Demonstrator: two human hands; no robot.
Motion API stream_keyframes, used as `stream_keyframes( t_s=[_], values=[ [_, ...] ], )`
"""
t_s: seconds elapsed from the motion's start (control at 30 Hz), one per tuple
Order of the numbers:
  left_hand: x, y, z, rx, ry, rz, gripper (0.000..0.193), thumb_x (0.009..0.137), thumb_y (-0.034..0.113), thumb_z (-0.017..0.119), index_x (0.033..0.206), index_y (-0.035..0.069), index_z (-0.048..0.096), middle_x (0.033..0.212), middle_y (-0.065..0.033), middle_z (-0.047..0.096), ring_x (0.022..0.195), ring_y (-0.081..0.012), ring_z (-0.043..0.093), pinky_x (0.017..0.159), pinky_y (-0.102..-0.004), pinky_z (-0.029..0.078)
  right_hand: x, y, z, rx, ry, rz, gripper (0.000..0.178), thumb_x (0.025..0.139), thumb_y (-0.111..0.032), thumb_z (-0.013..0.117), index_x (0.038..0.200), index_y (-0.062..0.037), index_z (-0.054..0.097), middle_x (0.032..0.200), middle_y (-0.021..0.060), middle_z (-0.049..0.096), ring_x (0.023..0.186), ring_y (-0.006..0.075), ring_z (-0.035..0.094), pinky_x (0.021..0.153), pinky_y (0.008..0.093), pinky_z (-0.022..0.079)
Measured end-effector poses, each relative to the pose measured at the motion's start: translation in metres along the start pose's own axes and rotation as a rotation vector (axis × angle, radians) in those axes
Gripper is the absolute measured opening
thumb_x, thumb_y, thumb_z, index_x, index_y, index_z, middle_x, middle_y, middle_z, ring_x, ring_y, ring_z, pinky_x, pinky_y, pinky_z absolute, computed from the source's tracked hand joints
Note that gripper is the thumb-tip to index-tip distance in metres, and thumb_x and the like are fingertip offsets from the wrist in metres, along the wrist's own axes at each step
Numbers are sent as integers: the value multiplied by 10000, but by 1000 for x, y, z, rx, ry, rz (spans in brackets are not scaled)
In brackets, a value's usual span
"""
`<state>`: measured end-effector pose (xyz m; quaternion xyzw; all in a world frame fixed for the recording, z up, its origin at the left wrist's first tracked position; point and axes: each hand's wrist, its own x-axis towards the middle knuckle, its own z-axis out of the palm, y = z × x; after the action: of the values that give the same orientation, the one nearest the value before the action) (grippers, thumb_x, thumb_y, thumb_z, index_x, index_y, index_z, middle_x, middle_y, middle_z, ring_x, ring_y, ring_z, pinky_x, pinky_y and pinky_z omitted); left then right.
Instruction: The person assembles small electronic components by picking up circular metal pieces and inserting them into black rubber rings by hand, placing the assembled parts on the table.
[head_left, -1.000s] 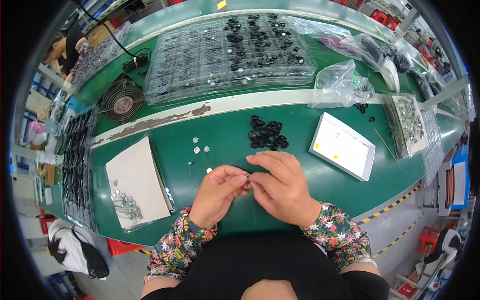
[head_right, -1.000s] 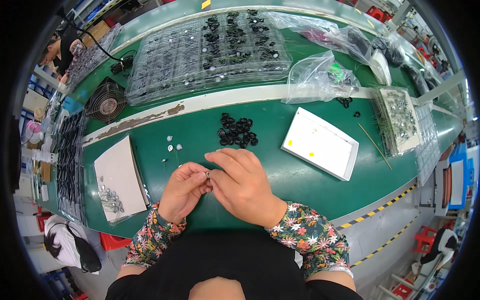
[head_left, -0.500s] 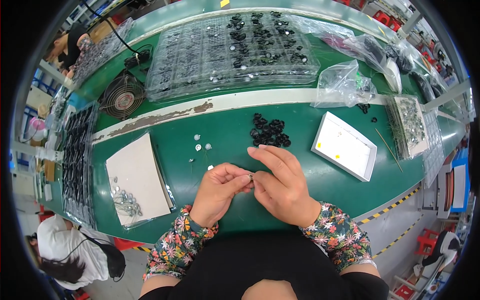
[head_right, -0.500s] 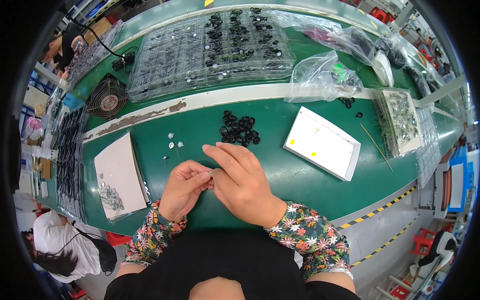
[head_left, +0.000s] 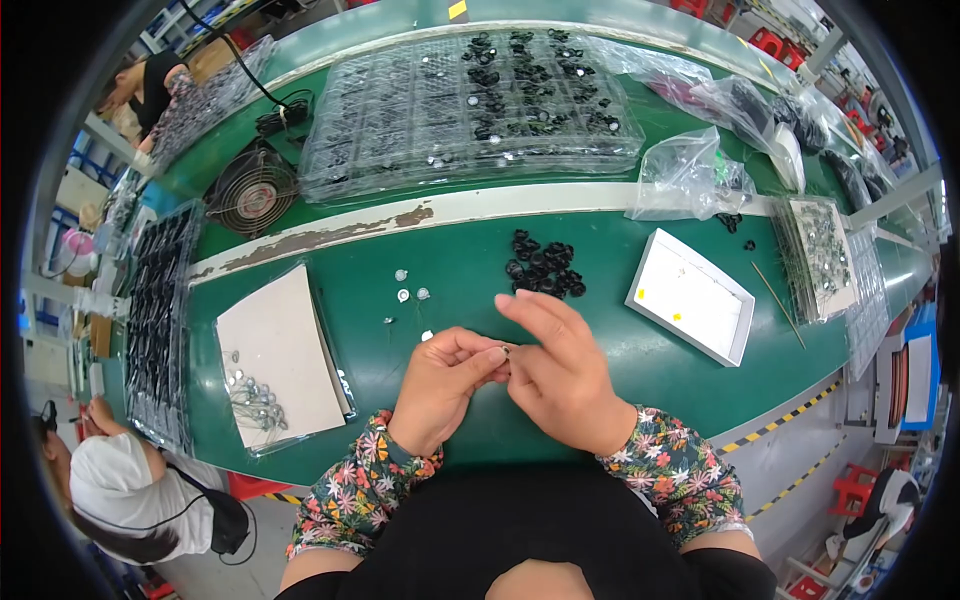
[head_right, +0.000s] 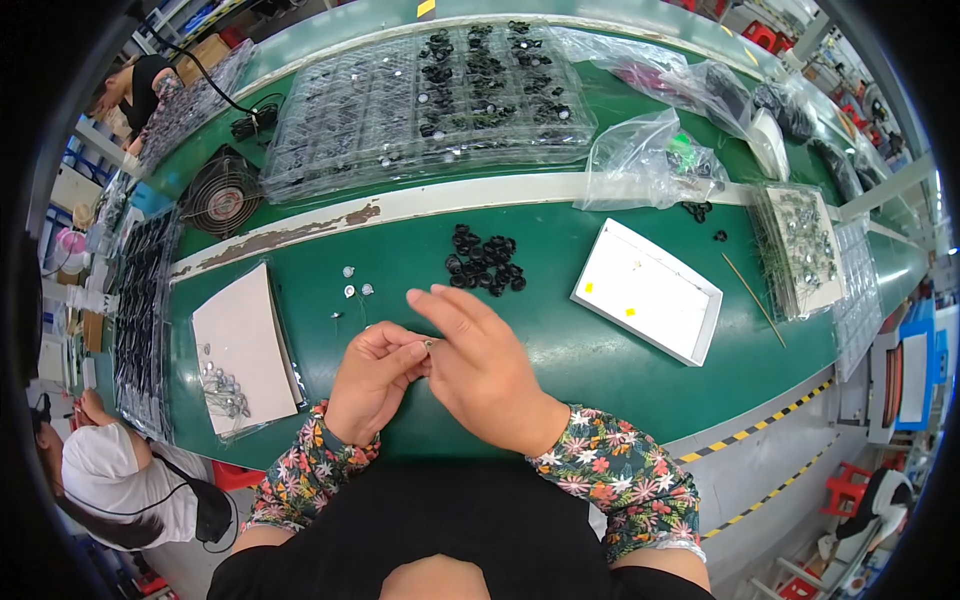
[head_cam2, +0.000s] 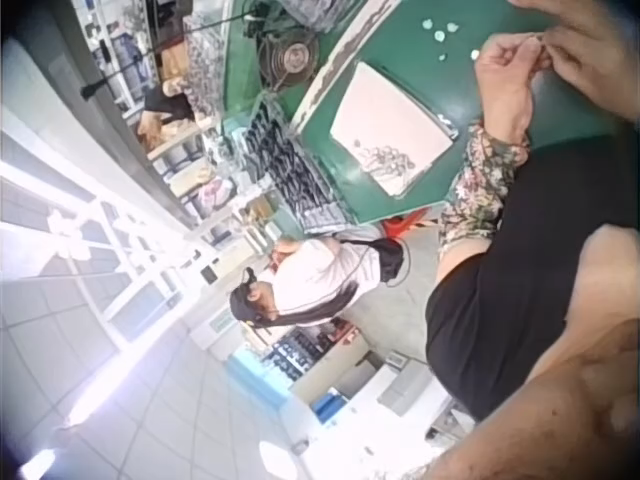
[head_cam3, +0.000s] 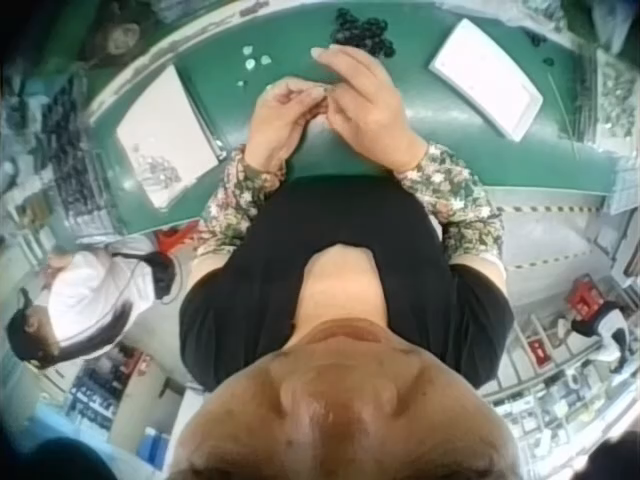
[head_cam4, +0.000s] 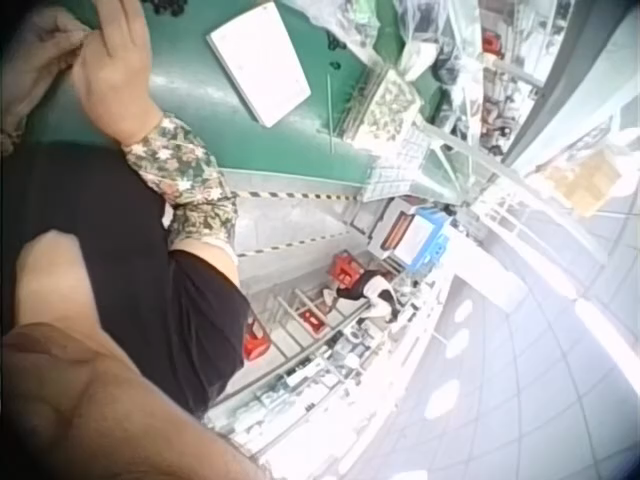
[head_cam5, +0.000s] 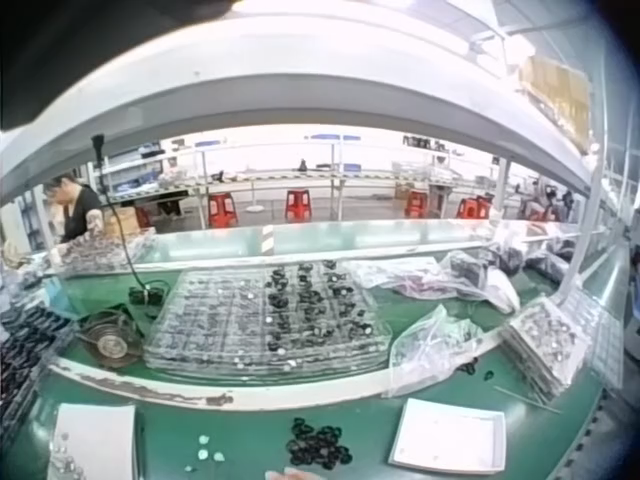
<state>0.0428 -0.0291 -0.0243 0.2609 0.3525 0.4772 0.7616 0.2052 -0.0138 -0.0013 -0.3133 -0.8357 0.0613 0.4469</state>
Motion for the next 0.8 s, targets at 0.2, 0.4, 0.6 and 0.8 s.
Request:
stream_keyframes(
  t_s=[0.2,0.4,0.6,0.8],
  values=[
    [2,1,-1,-2,-13,-11,53,870,19,596,921,8,604,910,-105,658,797,-146,627,757,-279,520,1,3,-1,100,23,161,138,592,37,634,711,45,566,1177,156,551,1070,352,542,843,412,502],
    [1,-1,3,-27,7,28,51,868,13,596,918,9,606,877,-89,654,793,-146,626,755,-281,521,-3,2,3,-96,4,-102,122,613,38,625,716,57,561,1176,177,546,1064,362,547,842,421,504],
    [1,1,5,-7,25,35,40,867,13,597,906,8,606,873,-95,658,789,-149,627,753,-283,523,-1,1,5,69,18,45,113,616,55,626,701,44,552,1179,175,549,1062,364,545,852,424,493],
    [2,1,0,49,-2,0,64,892,51,569,937,18,601,923,-89,650,806,-145,614,773,-297,507,-1,8,-1,338,3,420,115,645,54,635,672,-9,544,1180,144,563,1066,312,551,865,389,475]
  ],
)
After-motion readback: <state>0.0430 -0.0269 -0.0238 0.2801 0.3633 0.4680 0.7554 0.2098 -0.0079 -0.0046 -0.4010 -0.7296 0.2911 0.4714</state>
